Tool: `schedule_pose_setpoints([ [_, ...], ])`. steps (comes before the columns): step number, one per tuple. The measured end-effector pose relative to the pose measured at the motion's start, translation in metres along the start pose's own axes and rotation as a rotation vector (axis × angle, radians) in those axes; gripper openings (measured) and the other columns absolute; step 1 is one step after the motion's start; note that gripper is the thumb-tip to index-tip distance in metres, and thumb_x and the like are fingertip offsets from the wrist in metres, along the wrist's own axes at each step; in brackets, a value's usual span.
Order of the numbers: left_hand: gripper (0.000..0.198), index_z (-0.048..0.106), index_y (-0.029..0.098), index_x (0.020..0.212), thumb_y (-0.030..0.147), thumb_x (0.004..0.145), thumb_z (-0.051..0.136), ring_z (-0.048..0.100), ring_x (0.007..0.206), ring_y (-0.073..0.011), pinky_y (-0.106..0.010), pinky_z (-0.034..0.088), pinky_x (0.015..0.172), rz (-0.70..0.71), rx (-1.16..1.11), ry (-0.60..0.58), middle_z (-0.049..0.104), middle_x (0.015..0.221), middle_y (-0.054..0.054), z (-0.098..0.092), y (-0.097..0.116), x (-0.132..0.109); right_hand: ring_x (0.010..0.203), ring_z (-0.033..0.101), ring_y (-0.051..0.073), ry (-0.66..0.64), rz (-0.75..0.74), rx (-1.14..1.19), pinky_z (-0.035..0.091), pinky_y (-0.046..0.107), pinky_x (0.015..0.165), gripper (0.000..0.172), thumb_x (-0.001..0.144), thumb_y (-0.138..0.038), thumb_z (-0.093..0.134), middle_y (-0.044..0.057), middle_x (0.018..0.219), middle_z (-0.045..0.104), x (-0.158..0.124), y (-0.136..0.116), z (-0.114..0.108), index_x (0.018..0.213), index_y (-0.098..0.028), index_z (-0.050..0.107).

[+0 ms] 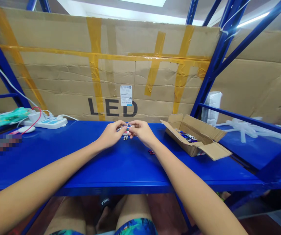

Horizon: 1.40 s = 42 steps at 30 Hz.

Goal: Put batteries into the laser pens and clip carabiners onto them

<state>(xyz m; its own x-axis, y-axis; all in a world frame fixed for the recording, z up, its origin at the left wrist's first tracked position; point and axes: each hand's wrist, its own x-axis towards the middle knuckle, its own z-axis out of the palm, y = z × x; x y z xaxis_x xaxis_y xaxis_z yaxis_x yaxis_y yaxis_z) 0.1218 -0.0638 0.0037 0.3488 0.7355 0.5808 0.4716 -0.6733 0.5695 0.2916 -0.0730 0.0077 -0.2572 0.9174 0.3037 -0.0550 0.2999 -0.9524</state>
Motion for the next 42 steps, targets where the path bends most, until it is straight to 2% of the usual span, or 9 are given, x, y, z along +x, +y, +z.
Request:
schedule_pose_setpoints([
  [5, 0.016, 0.064, 0.017, 0.083, 0.030, 0.084, 0.055, 0.055, 0.065, -0.0142, -0.026, 0.039, 0.060, -0.065, -0.036, 0.010, 0.064, 0.067, 0.001, 0.000, 0.003, 0.001, 0.059, 0.058, 0.014, -0.005, -0.041, -0.013, 0.052, 0.030, 0.055, 0.028, 0.066, -0.024, 0.075, 0.001, 0.066, 0.063, 0.001, 0.001, -0.002, 0.091, -0.014, 0.068],
  [12, 0.021, 0.058, 0.016, 0.101, 0.025, 0.082, 0.057, 0.063, 0.077, -0.0161, -0.028, 0.048, 0.068, -0.097, -0.253, -0.103, 0.066, 0.084, -0.004, -0.008, -0.010, 0.008, 0.059, 0.060, 0.014, -0.006, 0.039, -0.090, 0.052, 0.028, 0.053, 0.021, 0.070, -0.015, 0.069, 0.001, 0.061, 0.061, 0.002, -0.002, -0.009, 0.090, -0.014, 0.064],
  [15, 0.017, 0.059, 0.014, 0.094, 0.021, 0.078, 0.060, 0.062, 0.075, -0.0150, -0.028, 0.048, 0.068, -0.102, -0.267, -0.119, 0.066, 0.084, -0.005, -0.013, -0.012, 0.010, 0.057, 0.061, 0.015, -0.006, 0.074, -0.161, 0.052, 0.028, 0.053, 0.017, 0.071, -0.011, 0.065, 0.001, 0.061, 0.062, 0.002, -0.005, -0.013, 0.087, -0.014, 0.062],
  [20, 0.017, 0.061, 0.015, 0.085, 0.026, 0.074, 0.068, 0.060, 0.067, -0.0141, -0.029, 0.048, 0.064, -0.088, -0.348, -0.165, 0.064, 0.072, -0.001, -0.015, -0.011, 0.009, 0.060, 0.062, 0.013, -0.183, 0.117, -0.263, 0.052, 0.029, 0.060, 0.011, 0.079, -0.022, 0.063, 0.003, 0.069, 0.065, -0.003, -0.011, -0.013, 0.087, -0.014, 0.063],
  [22, 0.022, 0.060, 0.015, 0.083, 0.030, 0.073, 0.072, 0.060, 0.066, -0.0142, -0.029, 0.048, 0.064, -0.099, -0.412, -0.197, 0.063, 0.069, -0.001, -0.014, -0.011, 0.008, 0.063, 0.063, 0.013, -0.268, 0.126, -0.266, 0.051, 0.028, 0.062, 0.018, 0.083, -0.031, 0.062, 0.004, 0.073, 0.066, -0.005, -0.011, -0.012, 0.082, -0.014, 0.063],
  [25, 0.030, 0.060, 0.014, 0.086, 0.032, 0.069, 0.077, 0.061, 0.075, -0.0148, -0.031, 0.049, 0.073, -0.086, -0.450, -0.152, 0.065, 0.080, -0.003, -0.009, -0.013, 0.008, 0.059, 0.059, 0.012, -0.307, 0.131, -0.155, 0.049, 0.028, 0.059, 0.021, 0.082, -0.035, 0.063, 0.000, 0.065, 0.059, -0.005, -0.006, -0.008, 0.078, -0.015, 0.059],
  [28, 0.040, 0.061, 0.014, 0.096, 0.036, 0.068, 0.079, 0.062, 0.090, -0.0188, -0.037, 0.048, 0.086, -0.112, -0.576, -0.126, 0.068, 0.093, -0.009, -0.004, -0.015, 0.010, 0.049, 0.047, 0.009, -0.296, 0.141, -0.042, 0.050, 0.030, 0.056, 0.018, 0.079, -0.031, 0.063, -0.006, 0.057, 0.044, -0.004, 0.000, -0.003, 0.072, -0.018, 0.053],
  [34, 0.070, 0.063, 0.011, 0.112, 0.072, 0.084, 0.044, 0.050, 0.127, -0.0325, -0.044, 0.037, 0.106, -0.341, -1.213, -0.145, 0.063, 0.124, -0.020, -0.013, -0.014, 0.014, 0.043, 0.038, 0.009, -0.152, 0.176, -0.159, 0.041, 0.026, 0.042, 0.022, 0.080, -0.029, 0.057, -0.007, 0.051, 0.036, -0.002, 0.000, 0.002, 0.064, -0.021, 0.044],
  [42, 0.079, 0.064, 0.009, 0.118, 0.074, 0.088, 0.028, 0.046, 0.132, -0.0319, -0.044, 0.034, 0.108, -0.366, -1.312, -0.177, 0.064, 0.125, -0.019, -0.028, -0.020, 0.017, 0.045, 0.031, 0.009, -0.065, 0.163, -0.297, 0.030, 0.026, 0.043, 0.025, 0.082, -0.028, 0.049, -0.005, 0.052, 0.033, -0.003, -0.003, 0.000, 0.060, -0.021, 0.040],
])
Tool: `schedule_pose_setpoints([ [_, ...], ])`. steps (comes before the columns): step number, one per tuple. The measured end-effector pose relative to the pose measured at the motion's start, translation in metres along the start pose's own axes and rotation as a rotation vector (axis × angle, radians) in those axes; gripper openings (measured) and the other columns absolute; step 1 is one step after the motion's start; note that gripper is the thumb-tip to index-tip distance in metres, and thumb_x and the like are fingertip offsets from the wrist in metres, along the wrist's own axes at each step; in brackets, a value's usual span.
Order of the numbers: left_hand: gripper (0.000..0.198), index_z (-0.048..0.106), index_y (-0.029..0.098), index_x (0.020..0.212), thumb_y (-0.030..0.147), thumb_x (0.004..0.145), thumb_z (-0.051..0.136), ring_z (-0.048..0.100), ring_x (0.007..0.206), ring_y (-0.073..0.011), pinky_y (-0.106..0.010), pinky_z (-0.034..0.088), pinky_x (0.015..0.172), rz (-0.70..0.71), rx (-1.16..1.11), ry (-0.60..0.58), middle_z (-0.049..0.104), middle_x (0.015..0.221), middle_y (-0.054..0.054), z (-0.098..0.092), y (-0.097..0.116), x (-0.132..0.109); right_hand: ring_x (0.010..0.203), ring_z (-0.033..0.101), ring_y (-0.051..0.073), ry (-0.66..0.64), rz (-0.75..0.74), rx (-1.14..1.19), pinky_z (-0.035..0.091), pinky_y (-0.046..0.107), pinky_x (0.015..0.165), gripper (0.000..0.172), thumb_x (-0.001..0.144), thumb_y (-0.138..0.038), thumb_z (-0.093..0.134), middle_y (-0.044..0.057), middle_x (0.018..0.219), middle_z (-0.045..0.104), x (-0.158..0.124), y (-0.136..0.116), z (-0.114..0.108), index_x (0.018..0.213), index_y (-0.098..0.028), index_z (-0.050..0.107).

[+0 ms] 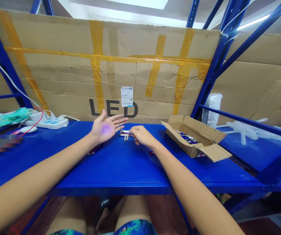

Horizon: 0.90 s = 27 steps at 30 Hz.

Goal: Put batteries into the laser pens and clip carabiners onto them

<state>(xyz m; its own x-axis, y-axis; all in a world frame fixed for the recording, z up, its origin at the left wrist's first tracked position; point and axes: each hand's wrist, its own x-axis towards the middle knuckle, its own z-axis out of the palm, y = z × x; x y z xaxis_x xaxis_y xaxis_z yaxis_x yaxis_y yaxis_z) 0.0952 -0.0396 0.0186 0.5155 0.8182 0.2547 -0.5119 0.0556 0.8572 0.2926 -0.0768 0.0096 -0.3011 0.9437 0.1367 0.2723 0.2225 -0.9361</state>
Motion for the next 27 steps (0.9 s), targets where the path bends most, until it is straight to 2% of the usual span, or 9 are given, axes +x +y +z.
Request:
schedule_pose_setpoints([
  [4, 0.078, 0.066, 0.011, 0.115, 0.074, 0.087, 0.030, 0.048, 0.131, -0.0329, -0.045, 0.035, 0.107, 0.008, 0.030, 0.025, 0.066, 0.123, -0.019, -0.0001, -0.0019, 0.0005, 0.050, 0.038, 0.011, 0.083, -0.125, -0.269, 0.030, 0.027, 0.051, 0.024, 0.083, -0.026, 0.044, -0.004, 0.053, 0.039, -0.0007, 0.0007, -0.0004, 0.060, -0.020, 0.042],
  [7, 0.075, 0.068, 0.011, 0.110, 0.073, 0.087, 0.032, 0.050, 0.128, -0.0334, -0.046, 0.035, 0.107, 0.018, 0.053, 0.045, 0.067, 0.120, -0.018, -0.0007, -0.0036, 0.0008, 0.057, 0.041, 0.012, 0.124, -0.230, -0.386, 0.030, 0.028, 0.057, 0.025, 0.083, -0.026, 0.042, -0.003, 0.055, 0.044, -0.0009, -0.0003, -0.0016, 0.059, -0.019, 0.044],
  [14, 0.071, 0.069, 0.012, 0.105, 0.070, 0.088, 0.033, 0.056, 0.121, -0.0335, -0.047, 0.037, 0.106, 0.024, 0.092, 0.047, 0.070, 0.114, -0.017, 0.0015, -0.0070, -0.0006, 0.062, 0.042, 0.013, 0.150, -0.305, -0.443, 0.029, 0.028, 0.060, 0.025, 0.083, -0.028, 0.041, -0.002, 0.060, 0.046, 0.0008, 0.0018, -0.0036, 0.060, -0.019, 0.043],
  [27, 0.070, 0.069, 0.010, 0.103, 0.069, 0.090, 0.032, 0.059, 0.117, -0.0322, -0.044, 0.039, 0.105, -0.012, 0.043, 0.038, 0.070, 0.112, -0.018, 0.0048, -0.0086, -0.0009, 0.059, 0.040, 0.013, 0.206, -0.320, -0.446, 0.028, 0.028, 0.058, 0.027, 0.082, -0.030, 0.042, -0.003, 0.056, 0.043, -0.0012, 0.0000, -0.0042, 0.058, -0.019, 0.044],
])
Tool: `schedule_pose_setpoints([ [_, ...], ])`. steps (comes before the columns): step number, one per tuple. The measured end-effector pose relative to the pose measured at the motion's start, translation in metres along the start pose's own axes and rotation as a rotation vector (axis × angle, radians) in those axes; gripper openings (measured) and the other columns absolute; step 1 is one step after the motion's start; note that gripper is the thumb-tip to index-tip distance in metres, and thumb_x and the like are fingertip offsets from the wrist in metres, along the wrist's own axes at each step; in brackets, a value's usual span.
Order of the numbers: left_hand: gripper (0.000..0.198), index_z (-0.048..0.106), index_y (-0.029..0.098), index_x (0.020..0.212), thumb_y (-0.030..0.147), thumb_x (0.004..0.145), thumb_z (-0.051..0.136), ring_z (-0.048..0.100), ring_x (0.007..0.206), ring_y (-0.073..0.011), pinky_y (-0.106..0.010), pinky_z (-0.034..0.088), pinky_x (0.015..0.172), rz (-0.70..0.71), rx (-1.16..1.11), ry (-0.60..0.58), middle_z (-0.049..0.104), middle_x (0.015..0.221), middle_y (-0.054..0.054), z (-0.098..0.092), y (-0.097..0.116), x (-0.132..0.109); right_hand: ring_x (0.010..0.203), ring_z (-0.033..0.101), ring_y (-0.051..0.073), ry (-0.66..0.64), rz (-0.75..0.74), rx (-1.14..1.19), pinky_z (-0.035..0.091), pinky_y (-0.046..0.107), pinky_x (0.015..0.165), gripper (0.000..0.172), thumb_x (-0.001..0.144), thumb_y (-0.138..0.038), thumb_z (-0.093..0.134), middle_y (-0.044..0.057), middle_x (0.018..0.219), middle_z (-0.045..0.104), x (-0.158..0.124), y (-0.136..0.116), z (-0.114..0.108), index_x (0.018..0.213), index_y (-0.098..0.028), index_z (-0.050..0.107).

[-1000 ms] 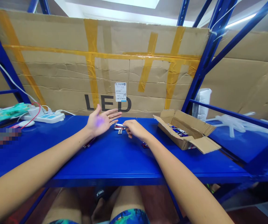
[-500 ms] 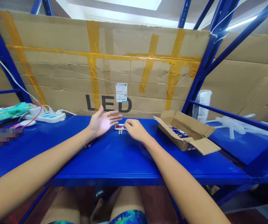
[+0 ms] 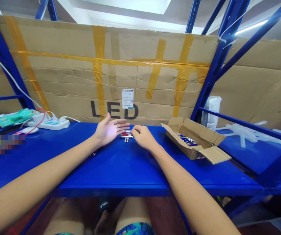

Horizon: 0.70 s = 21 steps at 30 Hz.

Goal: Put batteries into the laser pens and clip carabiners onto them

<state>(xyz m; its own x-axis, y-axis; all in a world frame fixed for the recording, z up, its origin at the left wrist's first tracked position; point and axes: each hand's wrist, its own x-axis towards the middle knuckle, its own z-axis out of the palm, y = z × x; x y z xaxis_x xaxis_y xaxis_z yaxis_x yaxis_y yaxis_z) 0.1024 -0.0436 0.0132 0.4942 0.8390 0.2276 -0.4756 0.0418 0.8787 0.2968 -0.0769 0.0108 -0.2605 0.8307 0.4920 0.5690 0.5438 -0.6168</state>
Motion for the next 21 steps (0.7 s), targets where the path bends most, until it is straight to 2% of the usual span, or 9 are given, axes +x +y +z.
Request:
schedule_pose_setpoints([
  [10, 0.069, 0.067, 0.011, 0.105, 0.068, 0.090, 0.030, 0.062, 0.110, -0.0308, -0.042, 0.044, 0.096, -0.025, 0.010, -0.013, 0.070, 0.111, -0.018, 0.0022, 0.0004, -0.0007, 0.057, 0.038, 0.012, 0.034, -0.001, 0.027, 0.027, 0.028, 0.056, 0.023, 0.079, -0.027, 0.041, -0.003, 0.055, 0.040, 0.0015, 0.0034, -0.0024, 0.058, -0.018, 0.046],
  [21, 0.072, 0.066, 0.010, 0.108, 0.070, 0.088, 0.032, 0.059, 0.115, -0.0334, -0.042, 0.045, 0.094, -0.023, 0.030, 0.010, 0.068, 0.115, -0.021, 0.0004, -0.0015, -0.0003, 0.058, 0.039, 0.012, 0.016, -0.016, -0.002, 0.028, 0.027, 0.057, 0.027, 0.081, -0.029, 0.043, -0.003, 0.056, 0.042, 0.0002, -0.0013, -0.0035, 0.057, -0.018, 0.045],
])
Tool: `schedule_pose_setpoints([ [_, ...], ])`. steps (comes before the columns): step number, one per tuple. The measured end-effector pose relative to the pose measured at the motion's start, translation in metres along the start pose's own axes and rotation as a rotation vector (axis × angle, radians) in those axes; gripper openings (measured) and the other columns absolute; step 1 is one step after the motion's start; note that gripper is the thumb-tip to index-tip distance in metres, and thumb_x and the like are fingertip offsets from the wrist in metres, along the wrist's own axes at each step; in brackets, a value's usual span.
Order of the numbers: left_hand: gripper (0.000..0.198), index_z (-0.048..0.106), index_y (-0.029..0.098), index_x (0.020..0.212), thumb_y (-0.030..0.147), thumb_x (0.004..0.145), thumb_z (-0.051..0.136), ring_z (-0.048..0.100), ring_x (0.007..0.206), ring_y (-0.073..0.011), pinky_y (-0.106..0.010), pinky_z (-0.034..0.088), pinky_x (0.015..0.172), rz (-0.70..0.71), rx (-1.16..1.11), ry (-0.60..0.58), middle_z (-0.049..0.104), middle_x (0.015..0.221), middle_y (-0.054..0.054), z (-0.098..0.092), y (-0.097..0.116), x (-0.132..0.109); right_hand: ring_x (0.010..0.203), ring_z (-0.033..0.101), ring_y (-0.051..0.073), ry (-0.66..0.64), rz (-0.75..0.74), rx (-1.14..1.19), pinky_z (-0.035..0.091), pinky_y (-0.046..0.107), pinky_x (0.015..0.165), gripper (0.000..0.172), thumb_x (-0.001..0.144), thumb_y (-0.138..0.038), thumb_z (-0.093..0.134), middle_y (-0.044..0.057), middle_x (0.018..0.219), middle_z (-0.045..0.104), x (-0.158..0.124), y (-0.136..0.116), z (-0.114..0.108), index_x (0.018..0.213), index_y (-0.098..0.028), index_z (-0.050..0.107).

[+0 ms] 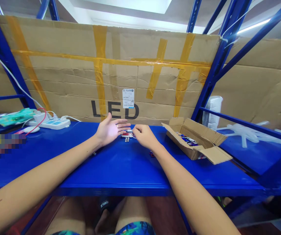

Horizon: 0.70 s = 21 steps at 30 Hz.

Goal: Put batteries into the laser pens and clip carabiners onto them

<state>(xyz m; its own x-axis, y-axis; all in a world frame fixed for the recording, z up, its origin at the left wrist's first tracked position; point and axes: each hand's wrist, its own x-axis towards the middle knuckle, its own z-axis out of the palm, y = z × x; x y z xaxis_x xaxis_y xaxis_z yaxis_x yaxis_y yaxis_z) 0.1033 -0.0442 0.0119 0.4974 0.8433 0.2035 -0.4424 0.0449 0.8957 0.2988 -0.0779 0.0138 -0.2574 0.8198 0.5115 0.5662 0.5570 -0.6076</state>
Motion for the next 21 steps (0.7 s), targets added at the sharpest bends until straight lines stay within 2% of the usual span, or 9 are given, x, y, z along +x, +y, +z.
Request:
schedule_pose_setpoints([
  [21, 0.073, 0.067, 0.012, 0.106, 0.073, 0.086, 0.033, 0.060, 0.111, -0.0333, -0.044, 0.043, 0.096, 0.018, 0.013, -0.039, 0.069, 0.111, -0.019, -0.0016, -0.0027, 0.0016, 0.057, 0.036, 0.012, -0.031, -0.012, 0.000, 0.027, 0.027, 0.057, 0.028, 0.084, -0.031, 0.043, -0.003, 0.055, 0.040, -0.0007, 0.0018, 0.0012, 0.059, -0.018, 0.047],
])
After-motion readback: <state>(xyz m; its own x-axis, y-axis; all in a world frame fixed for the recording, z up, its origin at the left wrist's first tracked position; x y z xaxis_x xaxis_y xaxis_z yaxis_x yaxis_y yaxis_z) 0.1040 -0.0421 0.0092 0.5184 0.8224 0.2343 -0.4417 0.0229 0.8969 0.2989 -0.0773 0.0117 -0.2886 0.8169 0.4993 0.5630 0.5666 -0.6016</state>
